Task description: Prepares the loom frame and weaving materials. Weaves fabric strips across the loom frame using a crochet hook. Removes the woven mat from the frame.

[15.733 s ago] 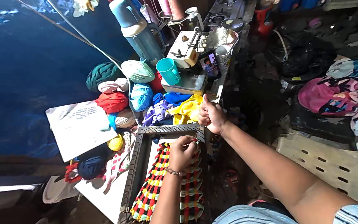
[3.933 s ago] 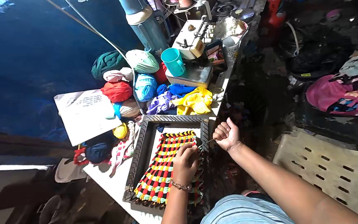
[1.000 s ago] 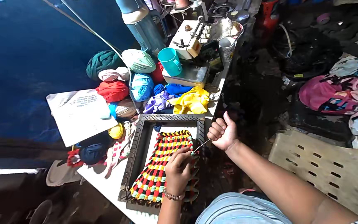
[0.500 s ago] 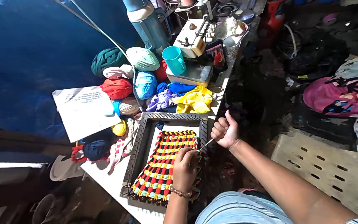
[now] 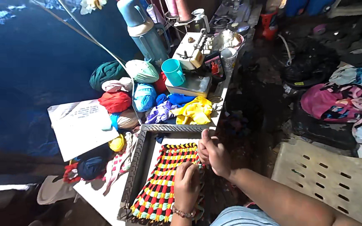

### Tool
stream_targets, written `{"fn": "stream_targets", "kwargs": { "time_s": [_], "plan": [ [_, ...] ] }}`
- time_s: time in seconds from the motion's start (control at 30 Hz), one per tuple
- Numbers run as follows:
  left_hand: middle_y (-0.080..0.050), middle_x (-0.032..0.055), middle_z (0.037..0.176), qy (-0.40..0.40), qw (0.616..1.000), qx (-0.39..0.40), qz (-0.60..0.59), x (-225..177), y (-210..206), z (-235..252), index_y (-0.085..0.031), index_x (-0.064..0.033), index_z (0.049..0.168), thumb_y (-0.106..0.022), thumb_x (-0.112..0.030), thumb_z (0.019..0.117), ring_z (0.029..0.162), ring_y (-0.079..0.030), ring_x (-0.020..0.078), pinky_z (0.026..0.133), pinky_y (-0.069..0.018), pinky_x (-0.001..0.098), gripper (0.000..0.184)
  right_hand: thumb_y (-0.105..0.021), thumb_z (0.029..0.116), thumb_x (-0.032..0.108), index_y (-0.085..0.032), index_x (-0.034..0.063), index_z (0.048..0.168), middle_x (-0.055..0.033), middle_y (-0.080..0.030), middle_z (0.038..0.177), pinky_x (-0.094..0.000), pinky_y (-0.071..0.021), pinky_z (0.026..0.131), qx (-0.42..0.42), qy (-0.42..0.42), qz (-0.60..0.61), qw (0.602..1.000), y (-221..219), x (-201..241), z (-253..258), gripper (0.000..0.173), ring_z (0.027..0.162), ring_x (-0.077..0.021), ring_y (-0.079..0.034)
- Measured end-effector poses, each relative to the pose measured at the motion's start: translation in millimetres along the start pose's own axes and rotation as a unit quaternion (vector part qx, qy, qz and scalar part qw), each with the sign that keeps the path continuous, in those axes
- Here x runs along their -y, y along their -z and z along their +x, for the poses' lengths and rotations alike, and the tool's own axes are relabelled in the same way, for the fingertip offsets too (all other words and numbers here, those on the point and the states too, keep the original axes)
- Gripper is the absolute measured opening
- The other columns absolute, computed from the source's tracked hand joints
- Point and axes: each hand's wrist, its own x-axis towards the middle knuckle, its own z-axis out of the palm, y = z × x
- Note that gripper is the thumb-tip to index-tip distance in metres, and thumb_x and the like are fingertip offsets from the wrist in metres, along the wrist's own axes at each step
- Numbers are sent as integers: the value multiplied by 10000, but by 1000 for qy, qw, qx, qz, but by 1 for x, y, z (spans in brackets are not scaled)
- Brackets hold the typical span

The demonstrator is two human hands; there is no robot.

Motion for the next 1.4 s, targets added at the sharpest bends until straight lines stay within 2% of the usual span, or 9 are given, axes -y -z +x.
{"fn": "stream_targets", "kwargs": {
  "time_s": [0.2, 0.4, 0.57, 0.8, 0.93, 1.03, 1.1, 1.2, 1.4],
  "plan": [
    [-731, 88, 964, 53, 997, 8, -49, -4, 7, 10, -763, -78, 882, -660, -204, 856, 997, -684, 142, 927, -533, 231, 165, -455, 1071, 315, -477, 147, 702, 103, -373, 586, -211, -363, 532, 76, 2, -174, 982, -5, 15, 14, 406, 519, -3, -392],
    [-750, 84, 913, 191, 967, 118, -121, -9, 19, 28, -762, -1, 933, -641, -119, 857, 793, -708, 80, 738, -589, 234, 185, -539, 1059, 181, -542, -44, 1299, -155, -631, 1108, -335, -520, 872, 208, -40, -325, 922, 4, 27, 35, 329, 943, -153, -620],
    [-750, 103, 946, 144, 976, 113, -121, -10, 21, 27, -746, 21, 923, -621, -67, 829, 846, -721, 95, 772, -591, 228, 180, -512, 1087, 226, -625, -39, 1158, -113, -619, 770, -316, -522, 627, 193, 39, -403, 894, -1, 16, 47, 297, 606, -141, -575],
    [-758, 128, 897, 6, 1000, 17, -5, -16, 12, 14, -723, 25, 856, -635, -84, 836, 786, -736, 169, 763, -597, 243, 142, -563, 1055, 176, -652, -66, 1054, -172, -681, 792, -411, -583, 648, 40, 177, -483, 857, -23, -13, 51, 258, 689, -266, -695],
    [-758, 145, 970, -5, 1000, 29, -2, -11, 14, 6, -710, 4, 829, -641, -69, 842, 882, -747, 210, 821, -600, 269, 101, -514, 1085, 198, -622, -69, 1187, -217, -691, 944, -464, -562, 745, -28, 61, -406, 911, -18, -6, 54, 306, 798, -298, -684],
    [-753, 135, 996, 8, 999, 52, 2, -6, 15, 2, -749, -15, 874, -650, -167, 891, 938, -738, 198, 868, -588, 265, 182, -505, 1085, 329, -599, 44, 1047, -42, -463, 660, -266, -411, 481, -59, -3, -230, 971, -7, -12, 48, 303, 485, -107, -424],
    [-752, 132, 1006, 27, 998, 57, -14, -7, 15, 0, -759, -22, 885, -656, -254, 928, 956, -731, 189, 880, -582, 267, 258, -504, 1076, 320, -553, 112, 852, 43, -348, 546, -212, -340, 461, -46, -17, -125, 991, -10, -9, 35, 310, 442, -50, -353],
    [-750, 126, 948, 54, 998, 26, -18, -10, 13, 7, -735, -16, 814, -690, -180, 877, 883, -732, 175, 827, -584, 242, 181, -460, 1045, 239, -477, 191, 645, 127, -323, 508, -184, -296, 479, 32, 27, -64, 997, -16, -4, 13, 403, 458, 15, -337],
    [-727, 159, 1062, 133, 989, 35, -54, -12, 10, 10, -749, -5, 935, -725, -102, 751, 1008, -709, 230, 893, -572, 338, 210, -484, 1020, 262, -450, 277, 600, 204, -386, 575, -163, -327, 537, 103, 39, -50, 993, -5, -2, -22, 422, 536, 80, -380]
  ]
}}
